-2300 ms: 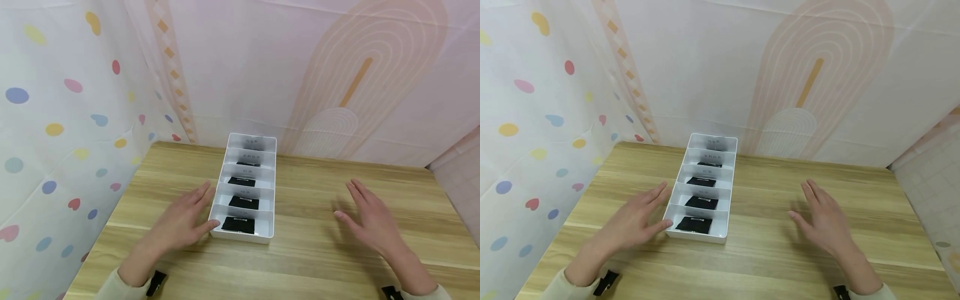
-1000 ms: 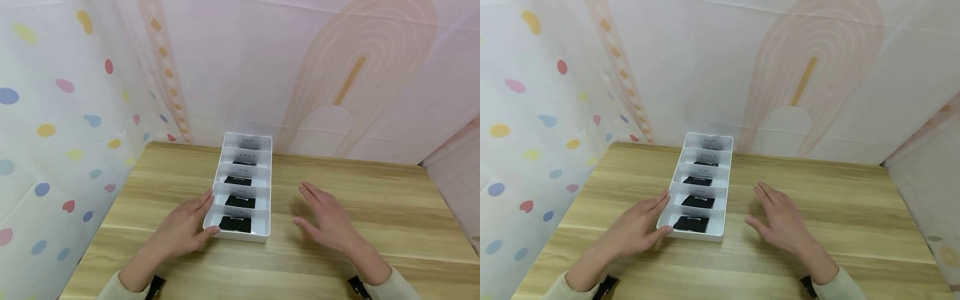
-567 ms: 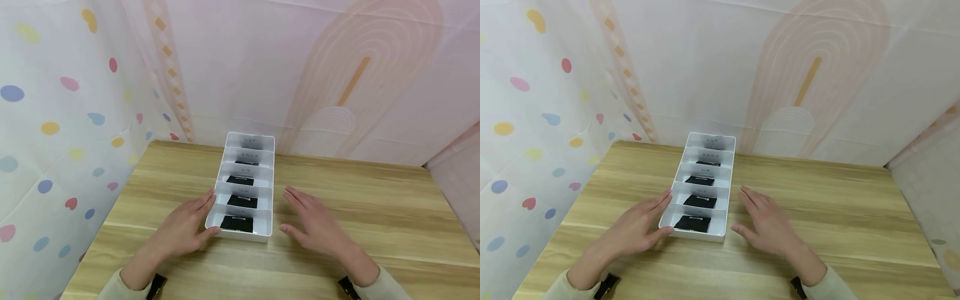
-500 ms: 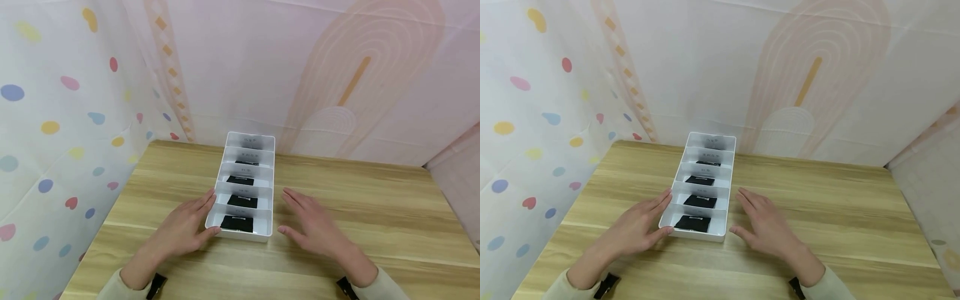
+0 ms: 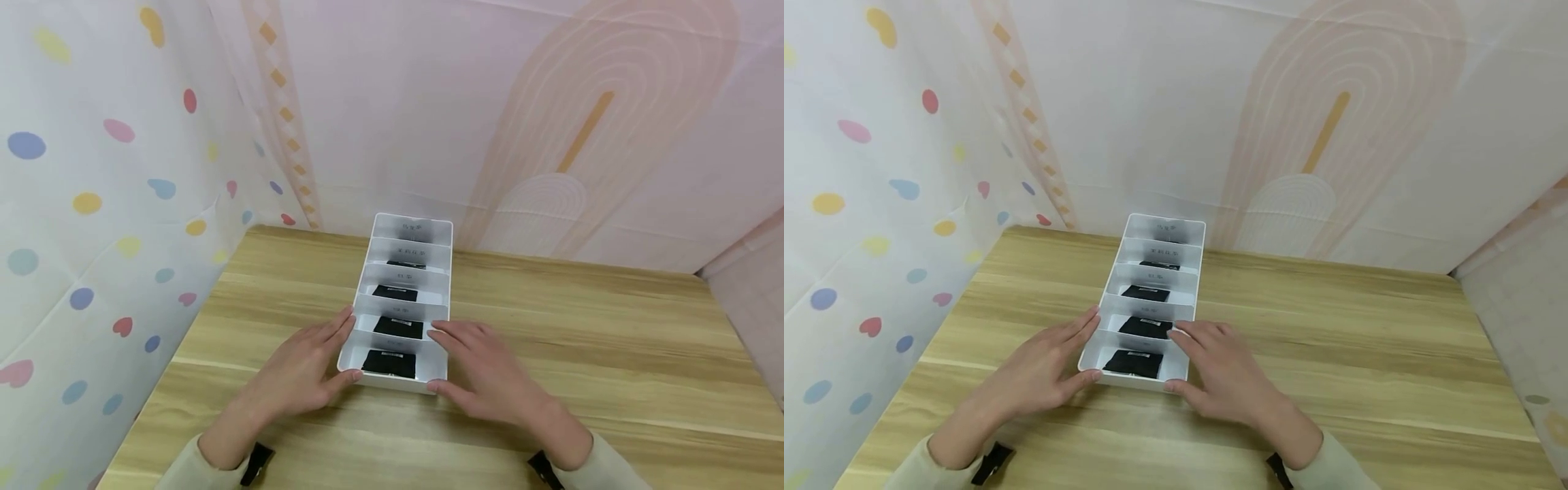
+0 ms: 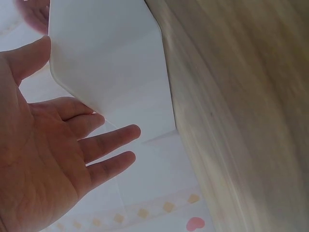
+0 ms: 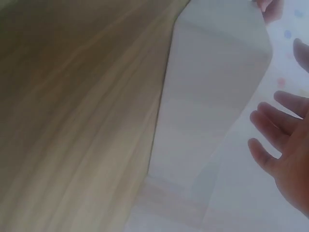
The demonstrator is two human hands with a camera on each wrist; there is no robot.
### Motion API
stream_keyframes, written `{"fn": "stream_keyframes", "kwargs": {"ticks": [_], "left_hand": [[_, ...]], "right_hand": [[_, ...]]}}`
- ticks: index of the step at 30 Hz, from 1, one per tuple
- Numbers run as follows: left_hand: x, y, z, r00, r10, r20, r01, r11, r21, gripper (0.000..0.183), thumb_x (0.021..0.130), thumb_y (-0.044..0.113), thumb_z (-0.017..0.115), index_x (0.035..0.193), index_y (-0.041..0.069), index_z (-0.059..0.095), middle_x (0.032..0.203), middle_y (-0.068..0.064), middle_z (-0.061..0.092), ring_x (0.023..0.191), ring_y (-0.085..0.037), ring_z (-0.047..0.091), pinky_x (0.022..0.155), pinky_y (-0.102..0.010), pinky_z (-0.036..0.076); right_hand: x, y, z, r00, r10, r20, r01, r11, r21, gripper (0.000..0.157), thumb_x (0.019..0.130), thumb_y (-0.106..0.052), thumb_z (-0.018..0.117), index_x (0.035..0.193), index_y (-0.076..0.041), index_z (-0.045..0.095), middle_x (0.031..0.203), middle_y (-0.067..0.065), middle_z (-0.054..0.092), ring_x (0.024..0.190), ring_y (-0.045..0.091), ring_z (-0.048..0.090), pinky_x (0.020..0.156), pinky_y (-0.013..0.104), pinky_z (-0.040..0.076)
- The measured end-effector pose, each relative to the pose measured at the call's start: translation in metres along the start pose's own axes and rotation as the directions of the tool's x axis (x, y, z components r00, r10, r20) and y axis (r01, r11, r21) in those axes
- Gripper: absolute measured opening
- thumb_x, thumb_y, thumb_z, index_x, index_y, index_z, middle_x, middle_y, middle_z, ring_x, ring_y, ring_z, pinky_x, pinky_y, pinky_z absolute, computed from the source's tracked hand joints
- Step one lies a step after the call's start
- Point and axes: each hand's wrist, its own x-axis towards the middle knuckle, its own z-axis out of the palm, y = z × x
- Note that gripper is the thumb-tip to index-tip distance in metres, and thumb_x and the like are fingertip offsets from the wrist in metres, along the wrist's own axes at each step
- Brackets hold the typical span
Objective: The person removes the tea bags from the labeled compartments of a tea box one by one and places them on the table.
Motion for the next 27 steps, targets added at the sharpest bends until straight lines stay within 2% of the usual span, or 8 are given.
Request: {"fn": "stream_keyframes", "kwargs": {"ticks": [4,9,19,27], "left_hand": [[-0.001,0.001,0.0,1.0,0.001,0.002,-0.001,1.0,0.002,0.082,0.097,0.048,0.071,0.154,-0.006,0.047,0.165,-0.017,0.039,0.138,-0.036,0.055,0.111,-0.055,0.047],[-0.002,0.001,0.0,1.0,-0.002,0.006,0.002,1.0,0.0,0.082,0.097,0.048,0.07,0.154,-0.005,0.046,0.166,-0.015,0.038,0.139,-0.036,0.054,0.111,-0.056,0.046],[-0.003,0.001,-0.003,1.0,0.0,0.001,0.0,1.0,-0.004,0.084,0.096,0.05,0.071,0.154,-0.006,0.046,0.165,-0.016,0.039,0.14,-0.035,0.054,0.112,-0.055,0.046],[-0.002,0.001,-0.002,1.0,0.012,-0.009,-0.012,1.0,-0.003,0.084,0.095,0.048,0.073,0.153,-0.006,0.047,0.164,-0.017,0.04,0.138,-0.036,0.055,0.111,-0.055,0.047]], "right_hand": [[0.008,-0.007,0.004,0.997,-0.075,-0.011,0.075,0.997,-0.002,0.062,0.1,-0.053,0.066,0.139,-0.005,0.064,0.138,0.009,0.065,0.128,0.028,0.06,0.108,0.048,0.047],[0.015,-0.016,0.009,0.99,-0.142,-0.016,0.143,0.988,0.057,0.049,0.099,-0.04,0.073,0.131,-0.003,0.068,0.131,0.007,0.067,0.121,0.024,0.063,0.105,0.042,0.052],[0.026,-0.024,0.023,0.989,-0.135,0.067,0.129,0.987,0.091,0.035,0.1,-0.028,0.074,0.122,-0.002,0.071,0.12,0.006,0.07,0.114,0.02,0.067,0.101,0.035,0.055],[0.026,-0.023,0.033,0.976,-0.218,0.024,0.216,0.974,0.071,0.019,0.098,-0.02,0.075,0.109,-0.005,0.075,0.108,0.004,0.072,0.106,0.021,0.069,0.101,0.035,0.054]]}}
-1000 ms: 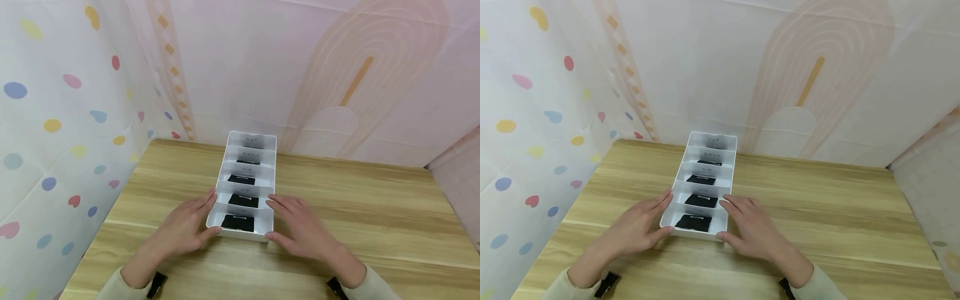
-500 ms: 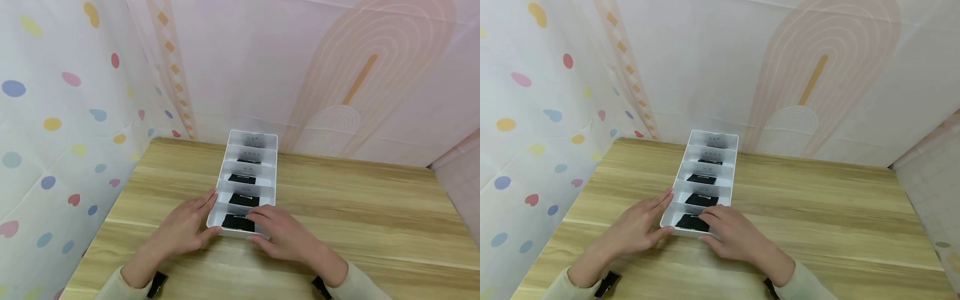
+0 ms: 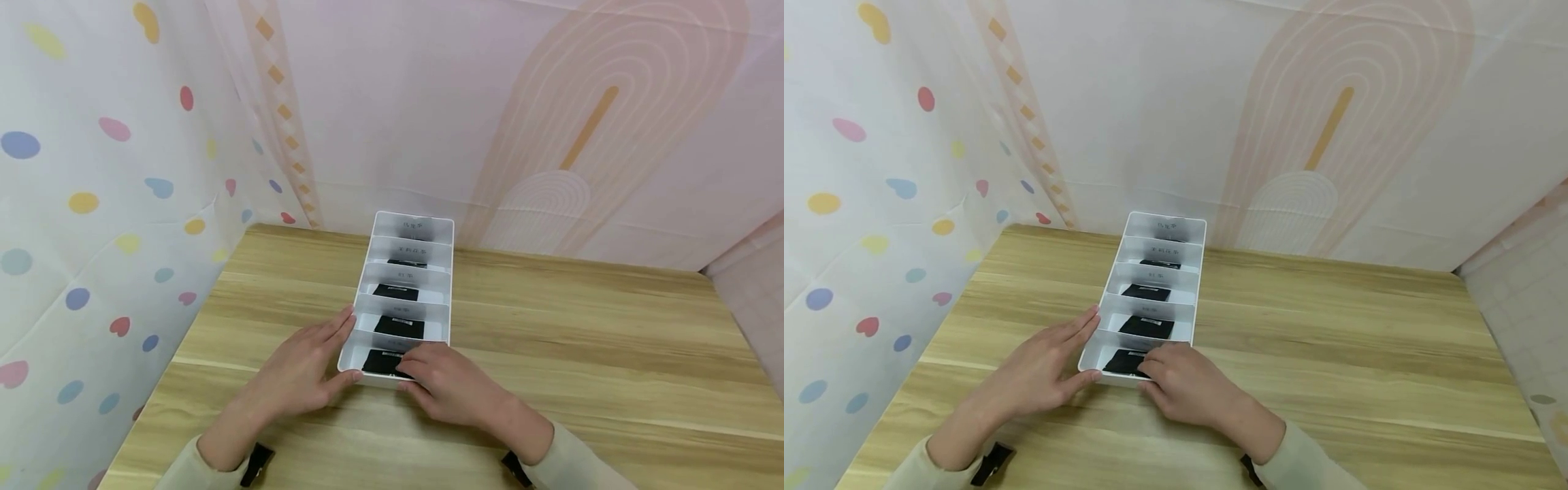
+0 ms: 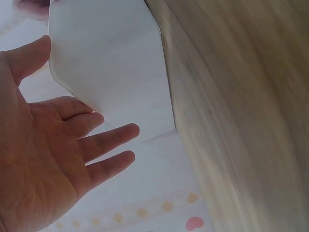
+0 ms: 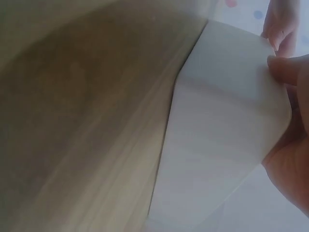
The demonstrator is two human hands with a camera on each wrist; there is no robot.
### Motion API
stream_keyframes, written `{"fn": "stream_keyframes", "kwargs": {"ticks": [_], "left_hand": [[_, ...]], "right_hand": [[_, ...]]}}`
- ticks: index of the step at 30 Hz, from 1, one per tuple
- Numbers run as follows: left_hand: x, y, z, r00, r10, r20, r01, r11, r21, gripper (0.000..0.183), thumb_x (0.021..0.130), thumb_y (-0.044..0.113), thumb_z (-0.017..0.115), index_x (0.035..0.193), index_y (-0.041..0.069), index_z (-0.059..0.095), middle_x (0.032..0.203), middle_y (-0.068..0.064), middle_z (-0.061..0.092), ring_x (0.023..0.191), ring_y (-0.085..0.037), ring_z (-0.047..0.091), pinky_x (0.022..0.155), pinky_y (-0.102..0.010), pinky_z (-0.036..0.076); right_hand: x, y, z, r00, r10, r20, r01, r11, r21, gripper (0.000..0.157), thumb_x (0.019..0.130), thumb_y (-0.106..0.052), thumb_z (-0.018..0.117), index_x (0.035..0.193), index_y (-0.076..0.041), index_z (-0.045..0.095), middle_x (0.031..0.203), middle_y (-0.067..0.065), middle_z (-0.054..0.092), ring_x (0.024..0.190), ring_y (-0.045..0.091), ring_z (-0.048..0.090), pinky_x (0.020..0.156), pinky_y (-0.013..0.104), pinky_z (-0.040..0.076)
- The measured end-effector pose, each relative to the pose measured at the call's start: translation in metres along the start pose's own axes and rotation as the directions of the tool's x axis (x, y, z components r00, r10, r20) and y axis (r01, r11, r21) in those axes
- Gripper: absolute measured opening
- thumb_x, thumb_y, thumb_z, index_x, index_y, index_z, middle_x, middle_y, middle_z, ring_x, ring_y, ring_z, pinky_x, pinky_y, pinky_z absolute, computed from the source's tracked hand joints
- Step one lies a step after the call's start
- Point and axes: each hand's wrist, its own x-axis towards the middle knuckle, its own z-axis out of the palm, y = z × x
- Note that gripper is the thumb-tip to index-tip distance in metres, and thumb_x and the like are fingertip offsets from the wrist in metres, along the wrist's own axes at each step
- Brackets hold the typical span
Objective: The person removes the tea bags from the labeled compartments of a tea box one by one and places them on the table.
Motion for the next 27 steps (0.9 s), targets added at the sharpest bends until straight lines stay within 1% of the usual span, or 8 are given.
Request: {"fn": "stream_keyframes", "kwargs": {"ticks": [5,9,17,22,27], "left_hand": [[-0.0002,0.0,-0.0003,1.0,0.0,-0.005,0.0,1.0,0.003,0.084,0.094,0.047,0.074,0.153,-0.006,0.047,0.163,-0.017,0.041,0.137,-0.036,0.056,0.11,-0.054,0.047],[-0.0003,-0.0001,-0.0005,1.0,0.002,-0.008,-0.002,1.0,0.004,0.083,0.094,0.046,0.074,0.153,-0.007,0.048,0.163,-0.018,0.042,0.136,-0.036,0.057,0.11,-0.054,0.047],[-0.0003,-0.0003,-0.0004,1.0,0.003,-0.002,-0.003,1.0,0.002,0.084,0.094,0.046,0.074,0.154,-0.006,0.047,0.163,-0.017,0.041,0.138,-0.035,0.056,0.11,-0.054,0.047],[-0.0002,-0.0004,-0.0002,1.0,-0.003,0.003,0.003,1.0,-0.004,0.084,0.094,0.047,0.073,0.154,-0.006,0.046,0.164,-0.017,0.041,0.138,-0.035,0.056,0.111,-0.054,0.047],[-0.0006,-0.0005,0.0,1.0,-0.003,-0.003,0.003,1.0,-0.007,0.084,0.094,0.046,0.074,0.154,-0.006,0.047,0.163,-0.017,0.042,0.137,-0.035,0.057,0.11,-0.054,0.048]], "right_hand": [[-0.0009,0.0005,0.0035,0.999,-0.025,-0.036,0.026,1.0,0.008,0.011,0.096,-0.016,0.076,0.103,-0.007,0.076,0.104,0.001,0.073,0.101,0.019,0.07,0.098,0.034,0.054],[-0.001,0.0004,0.0048,0.999,-0.027,-0.042,0.027,1.0,0.012,0.008,0.096,-0.014,0.077,0.099,-0.008,0.077,0.103,0.0,0.074,0.1,0.019,0.07,0.097,0.033,0.054],[-0.0003,-0.0018,0.0027,1.0,0.02,-0.013,-0.019,0.998,0.053,0.004,0.097,-0.012,0.074,0.098,-0.009,0.077,0.102,-0.001,0.074,0.101,0.018,0.069,0.1,0.035,0.052],[0.0007,-0.0028,0.0018,0.999,0.047,-0.01,-0.046,0.995,0.092,0.005,0.099,-0.011,0.073,0.095,-0.011,0.076,0.099,-0.002,0.073,0.1,0.017,0.068,0.1,0.035,0.052],[0.0011,-0.0036,0.0013,0.998,0.067,-0.015,-0.065,0.991,0.116,0.005,0.098,-0.011,0.074,0.093,-0.011,0.076,0.097,-0.003,0.073,0.099,0.016,0.068,0.098,0.035,0.053]]}}
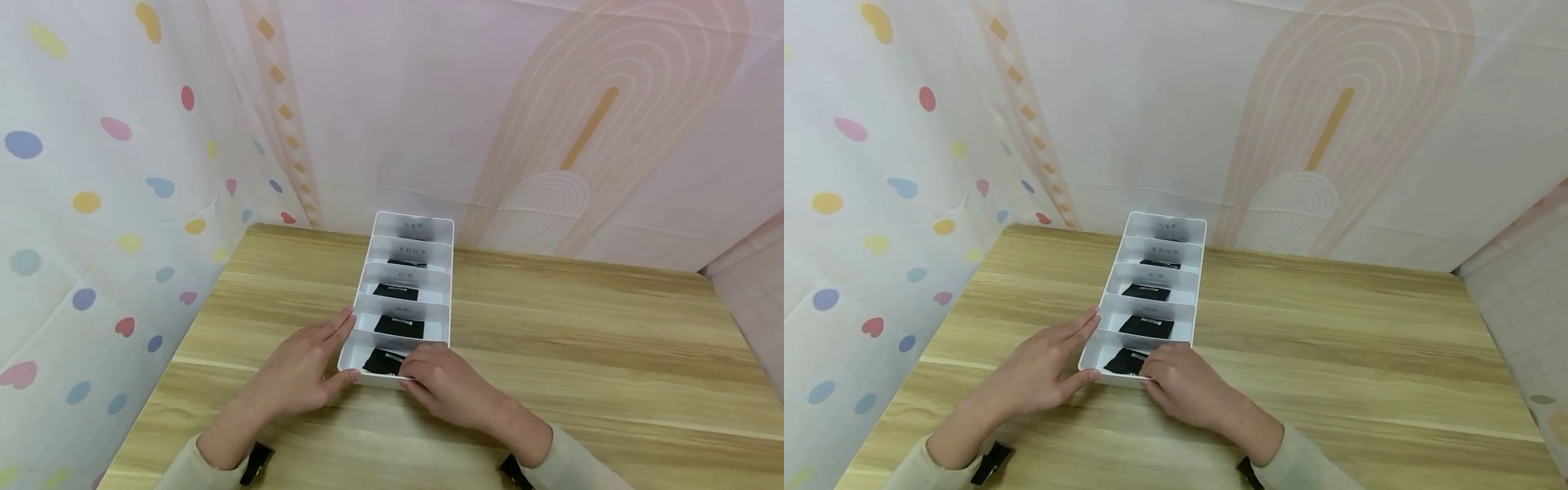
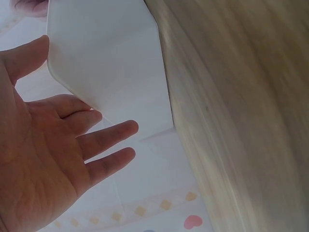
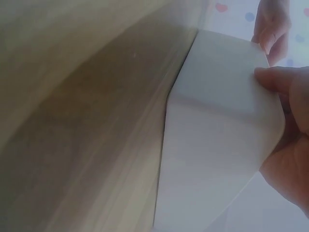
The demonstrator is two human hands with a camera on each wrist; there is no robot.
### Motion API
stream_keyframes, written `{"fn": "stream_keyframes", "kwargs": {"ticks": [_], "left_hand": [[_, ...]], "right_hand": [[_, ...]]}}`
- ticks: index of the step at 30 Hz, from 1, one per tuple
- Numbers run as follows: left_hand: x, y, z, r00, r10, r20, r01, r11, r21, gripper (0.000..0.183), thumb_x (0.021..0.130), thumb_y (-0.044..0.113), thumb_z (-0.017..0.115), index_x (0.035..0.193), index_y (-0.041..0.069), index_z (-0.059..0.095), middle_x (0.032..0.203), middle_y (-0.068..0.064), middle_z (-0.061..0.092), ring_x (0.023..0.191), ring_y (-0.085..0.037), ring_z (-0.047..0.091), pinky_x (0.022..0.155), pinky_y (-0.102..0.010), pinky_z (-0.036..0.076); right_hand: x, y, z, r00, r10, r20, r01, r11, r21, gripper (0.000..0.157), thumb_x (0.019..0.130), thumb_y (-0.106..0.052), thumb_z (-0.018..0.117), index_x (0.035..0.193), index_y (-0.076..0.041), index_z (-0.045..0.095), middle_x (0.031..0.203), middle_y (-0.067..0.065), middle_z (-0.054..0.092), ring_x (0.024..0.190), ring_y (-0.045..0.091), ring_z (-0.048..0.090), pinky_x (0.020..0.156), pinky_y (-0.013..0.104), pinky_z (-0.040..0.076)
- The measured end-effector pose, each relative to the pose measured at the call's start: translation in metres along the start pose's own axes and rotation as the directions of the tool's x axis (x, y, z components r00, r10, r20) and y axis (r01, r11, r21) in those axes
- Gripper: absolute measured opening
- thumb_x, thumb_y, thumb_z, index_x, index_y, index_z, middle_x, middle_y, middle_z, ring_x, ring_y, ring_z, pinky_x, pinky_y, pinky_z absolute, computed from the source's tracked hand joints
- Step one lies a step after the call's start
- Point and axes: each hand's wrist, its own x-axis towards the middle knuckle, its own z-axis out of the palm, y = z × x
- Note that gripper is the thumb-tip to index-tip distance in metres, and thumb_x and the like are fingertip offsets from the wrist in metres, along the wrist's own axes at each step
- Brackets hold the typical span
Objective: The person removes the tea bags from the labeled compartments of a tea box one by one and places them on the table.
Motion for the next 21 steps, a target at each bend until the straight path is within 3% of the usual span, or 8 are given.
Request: {"fn": "stream_keyframes", "kwargs": {"ticks": [10,21], "left_hand": [[-0.0008,-0.0004,0.0007,1.0,-0.006,-0.002,0.006,1.0,-0.009,0.084,0.094,0.046,0.074,0.153,-0.006,0.047,0.163,-0.017,0.042,0.136,-0.035,0.057,0.109,-0.054,0.049],[-0.0001,-0.0001,0.0012,1.0,-0.014,0.001,0.014,1.0,-0.012,0.083,0.093,0.045,0.075,0.153,-0.006,0.047,0.162,-0.017,0.043,0.135,-0.035,0.058,0.109,-0.054,0.049]], "right_hand": [[-0.0021,0.0004,0.0002,0.998,0.047,-0.05,-0.041,0.993,0.107,0.008,0.091,-0.013,0.083,0.089,-0.011,0.076,0.091,-0.005,0.072,0.092,0.013,0.066,0.091,0.03,0.055],[-0.004,-0.0005,-0.0005,0.989,0.013,-0.151,0.0,0.997,0.083,0.011,0.088,-0.004,0.083,0.089,-0.011,0.075,0.089,-0.006,0.073,0.089,0.011,0.068,0.085,0.029,0.057]]}}
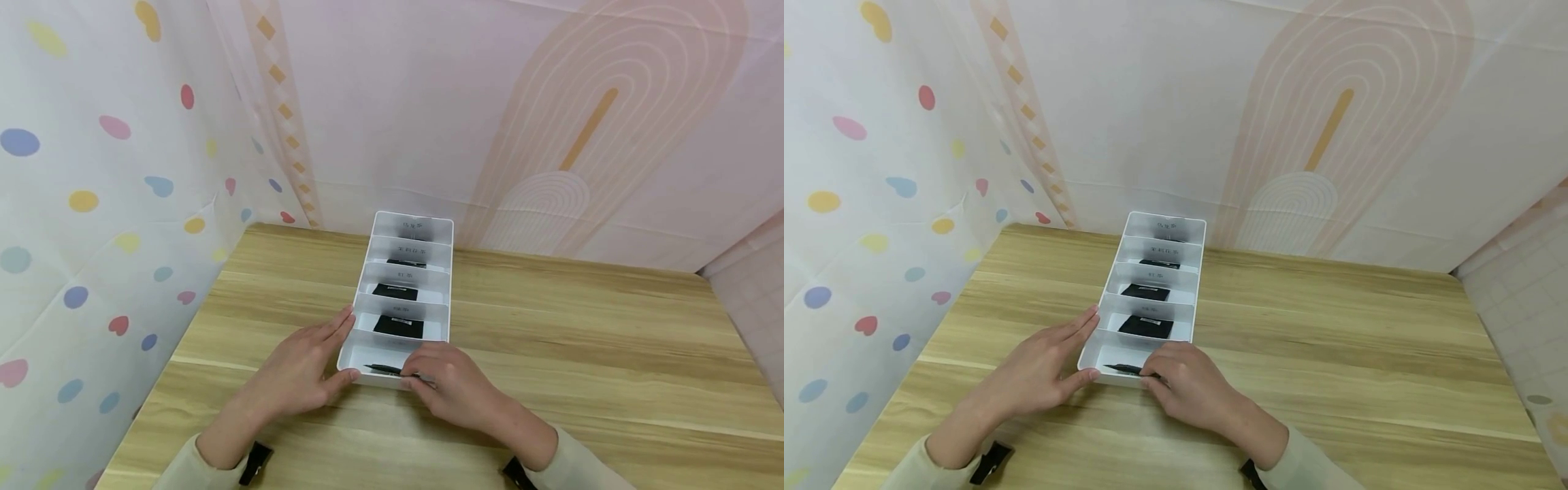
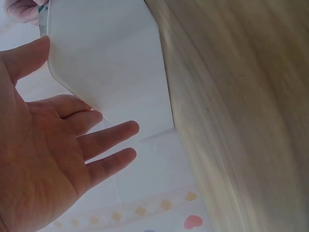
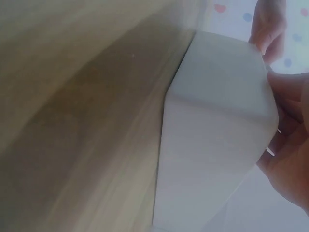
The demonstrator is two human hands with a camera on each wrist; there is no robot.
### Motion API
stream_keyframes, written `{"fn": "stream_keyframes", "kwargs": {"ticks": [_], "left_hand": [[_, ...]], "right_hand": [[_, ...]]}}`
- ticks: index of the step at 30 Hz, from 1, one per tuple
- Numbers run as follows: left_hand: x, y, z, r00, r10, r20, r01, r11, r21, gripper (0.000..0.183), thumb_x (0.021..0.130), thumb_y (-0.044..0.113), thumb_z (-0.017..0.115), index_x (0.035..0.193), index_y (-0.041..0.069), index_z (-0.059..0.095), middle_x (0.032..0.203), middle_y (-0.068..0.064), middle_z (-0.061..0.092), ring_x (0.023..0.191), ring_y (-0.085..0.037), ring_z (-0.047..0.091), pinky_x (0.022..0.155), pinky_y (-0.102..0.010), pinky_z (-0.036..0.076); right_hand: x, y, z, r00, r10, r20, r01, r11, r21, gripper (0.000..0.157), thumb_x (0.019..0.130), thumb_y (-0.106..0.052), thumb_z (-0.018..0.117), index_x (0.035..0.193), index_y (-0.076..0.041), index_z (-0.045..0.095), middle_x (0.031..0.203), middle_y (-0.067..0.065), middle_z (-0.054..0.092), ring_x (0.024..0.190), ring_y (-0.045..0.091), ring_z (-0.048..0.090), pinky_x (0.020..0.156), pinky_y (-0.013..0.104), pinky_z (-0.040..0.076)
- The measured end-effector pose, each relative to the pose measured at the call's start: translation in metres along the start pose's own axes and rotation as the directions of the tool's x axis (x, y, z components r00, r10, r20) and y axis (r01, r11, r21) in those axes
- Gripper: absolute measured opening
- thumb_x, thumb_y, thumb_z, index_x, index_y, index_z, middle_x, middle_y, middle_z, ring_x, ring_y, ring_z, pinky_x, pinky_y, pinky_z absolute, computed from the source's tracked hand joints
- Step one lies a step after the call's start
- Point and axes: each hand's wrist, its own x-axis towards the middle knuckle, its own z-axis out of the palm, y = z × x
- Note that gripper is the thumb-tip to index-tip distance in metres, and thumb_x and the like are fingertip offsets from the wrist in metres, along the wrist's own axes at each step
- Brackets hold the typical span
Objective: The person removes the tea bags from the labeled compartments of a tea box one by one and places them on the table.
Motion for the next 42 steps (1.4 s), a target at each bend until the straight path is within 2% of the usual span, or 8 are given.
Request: {"fn": "stream_keyframes", "kwargs": {"ticks": [8,13,19,24,29,36,42], "left_hand": [[0.001,0.0,0.0,1.0,0.002,0.006,-0.002,1.0,0.001,0.083,0.094,0.047,0.073,0.154,-0.006,0.047,0.163,-0.017,0.042,0.138,-0.035,0.056,0.11,-0.054,0.048],[0.001,0.0,0.001,1.0,-0.003,0.029,0.003,1.0,-0.005,0.083,0.096,0.047,0.071,0.155,-0.005,0.045,0.165,-0.018,0.039,0.145,-0.039,0.048,0.114,-0.055,0.044],[0.001,0.001,0.0,0.999,-0.018,0.049,0.019,1.0,-0.003,0.081,0.098,0.046,0.068,0.156,-0.004,0.044,0.167,-0.016,0.034,0.148,-0.045,0.04,0.116,-0.058,0.04],[0.002,0.001,-0.001,0.998,-0.033,0.062,0.033,0.999,-0.005,0.081,0.099,0.048,0.067,0.158,-0.002,0.042,0.168,-0.014,0.032,0.149,-0.045,0.039,0.116,-0.058,0.04],[0.002,0.002,-0.001,0.997,-0.036,0.063,0.037,0.999,-0.019,0.081,0.102,0.052,0.061,0.158,-0.002,0.041,0.169,-0.013,0.032,0.149,-0.044,0.038,0.117,-0.058,0.039],[0.001,0.001,0.0,0.998,-0.037,0.05,0.038,0.999,-0.021,0.08,0.103,0.053,0.06,0.157,-0.003,0.043,0.168,-0.014,0.034,0.148,-0.044,0.04,0.117,-0.057,0.039],[0.0,0.001,0.0,0.998,-0.035,0.046,0.036,0.999,-0.02,0.081,0.103,0.054,0.06,0.157,-0.003,0.043,0.167,-0.015,0.035,0.148,-0.044,0.041,0.117,-0.058,0.04]], "right_hand": [[0.0,0.001,-0.005,0.994,-0.046,-0.101,0.033,0.992,-0.125,0.011,0.088,-0.004,0.083,0.095,-0.009,0.076,0.087,-0.005,0.076,0.081,0.008,0.071,0.075,0.03,0.058],[0.0,0.004,-0.008,0.985,-0.076,-0.154,0.056,0.99,-0.128,0.017,0.084,0.001,0.084,0.098,-0.006,0.076,0.09,-0.001,0.077,0.081,0.012,0.073,0.074,0.03,0.06],[0.002,0.008,-0.015,0.98,-0.072,-0.187,0.053,0.993,-0.107,0.021,0.081,0.006,0.084,0.099,-0.004,0.078,0.092,0.002,0.079,0.083,0.015,0.075,0.077,0.033,0.062],[0.004,0.007,-0.024,0.975,-0.065,-0.212,0.045,0.994,-0.095,0.013,0.086,0.002,0.082,0.098,-0.003,0.079,0.091,0.003,0.079,0.084,0.016,0.075,0.077,0.034,0.062],[0.007,0.008,-0.033,0.959,-0.096,-0.267,0.069,0.992,-0.109,0.003,0.094,-0.004,0.077,0.097,-0.002,0.078,0.09,0.004,0.078,0.082,0.018,0.075,0.076,0.036,0.061],[0.011,0.009,-0.047,0.942,-0.108,-0.318,0.068,0.989,-0.133,0.022,0.106,-0.018,0.065,0.099,-0.001,0.077,0.091,0.006,0.078,0.081,0.021,0.075,0.076,0.037,0.062],[0.013,0.011,-0.063,0.935,-0.072,-0.348,0.036,0.993,-0.11,0.036,0.109,-0.028,0.056,0.1,0.001,0.076,0.092,0.007,0.078,0.08,0.023,0.075,0.075,0.034,0.062]]}}
